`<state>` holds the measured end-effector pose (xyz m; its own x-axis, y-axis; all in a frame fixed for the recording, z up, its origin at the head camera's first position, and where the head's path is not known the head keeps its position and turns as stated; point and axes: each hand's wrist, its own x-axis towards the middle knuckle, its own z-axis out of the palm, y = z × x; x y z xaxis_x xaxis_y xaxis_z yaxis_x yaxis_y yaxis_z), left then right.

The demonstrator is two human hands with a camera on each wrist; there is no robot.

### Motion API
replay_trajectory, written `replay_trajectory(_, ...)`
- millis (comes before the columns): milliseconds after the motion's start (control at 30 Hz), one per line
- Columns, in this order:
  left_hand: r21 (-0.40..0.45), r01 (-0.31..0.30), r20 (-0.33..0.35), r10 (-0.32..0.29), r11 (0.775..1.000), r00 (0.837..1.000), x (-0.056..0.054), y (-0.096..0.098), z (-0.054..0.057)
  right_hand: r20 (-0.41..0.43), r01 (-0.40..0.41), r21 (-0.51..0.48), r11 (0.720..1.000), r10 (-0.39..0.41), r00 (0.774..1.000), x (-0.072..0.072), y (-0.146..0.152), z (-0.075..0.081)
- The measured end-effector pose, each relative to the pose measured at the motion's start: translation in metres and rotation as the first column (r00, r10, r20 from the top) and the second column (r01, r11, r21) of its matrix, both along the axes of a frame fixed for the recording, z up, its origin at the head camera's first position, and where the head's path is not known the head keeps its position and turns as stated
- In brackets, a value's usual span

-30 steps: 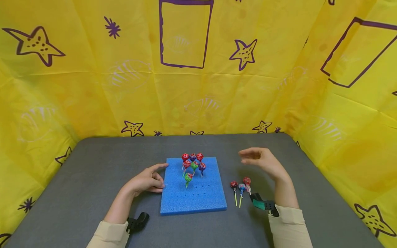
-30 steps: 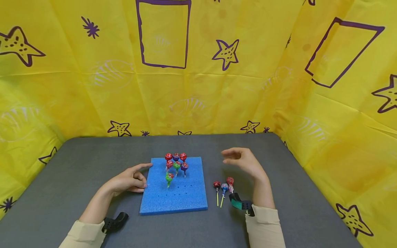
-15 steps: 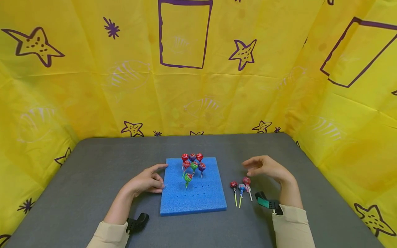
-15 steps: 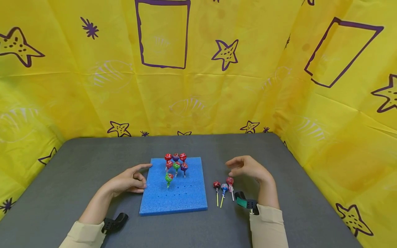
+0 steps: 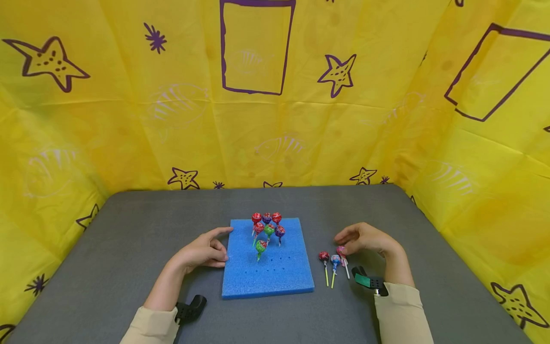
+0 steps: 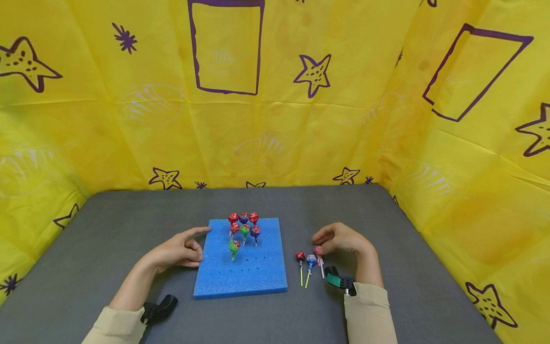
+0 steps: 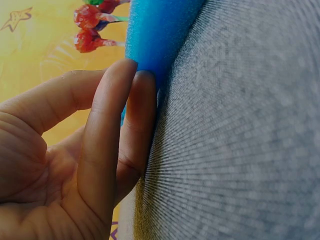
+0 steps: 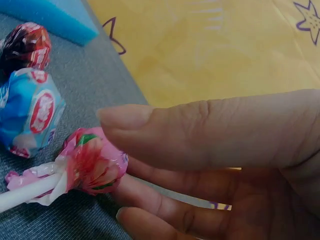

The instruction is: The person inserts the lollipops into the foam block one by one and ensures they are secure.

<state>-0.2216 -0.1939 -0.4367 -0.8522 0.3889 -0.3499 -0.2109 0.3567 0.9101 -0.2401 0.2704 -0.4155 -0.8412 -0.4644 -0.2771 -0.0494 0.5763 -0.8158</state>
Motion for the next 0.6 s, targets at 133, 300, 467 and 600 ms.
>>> replay_trajectory(133, 0.0, 0.005, -0.002, -0.005, 1.0, 1.0, -0.0007, 0.0, 0.0003, 0.041, -0.009, -0.016, 1.0, 0.01, 0.999, -0.0002, -0.0007, -0.0034)
replay_trajectory(300, 0.002, 0.004, -0.002, -0.004, 1.0, 1.0, -0.0006, -0.0001, 0.0006, 0.056, -0.025, -0.018, 1.0, 0.026, 0.998, 0.0001, -0.0014, -0.0046)
replay_trajectory(467, -0.004, -0.004, 0.003, 0.004, 1.0, 1.0, 0.0, 0.0, 0.0008, 0.063, -0.022, 0.015, 1.0, 0.021, 0.998, 0.0019, -0.0033, -0.0039)
replay_trajectory(600, -0.012, -0.009, 0.003, 0.009, 1.0, 1.0, 0.0005, 0.0007, 0.0015, 0.062, -0.021, 0.043, 0.999, 0.019, 0.998, 0.0027, -0.004, -0.0036)
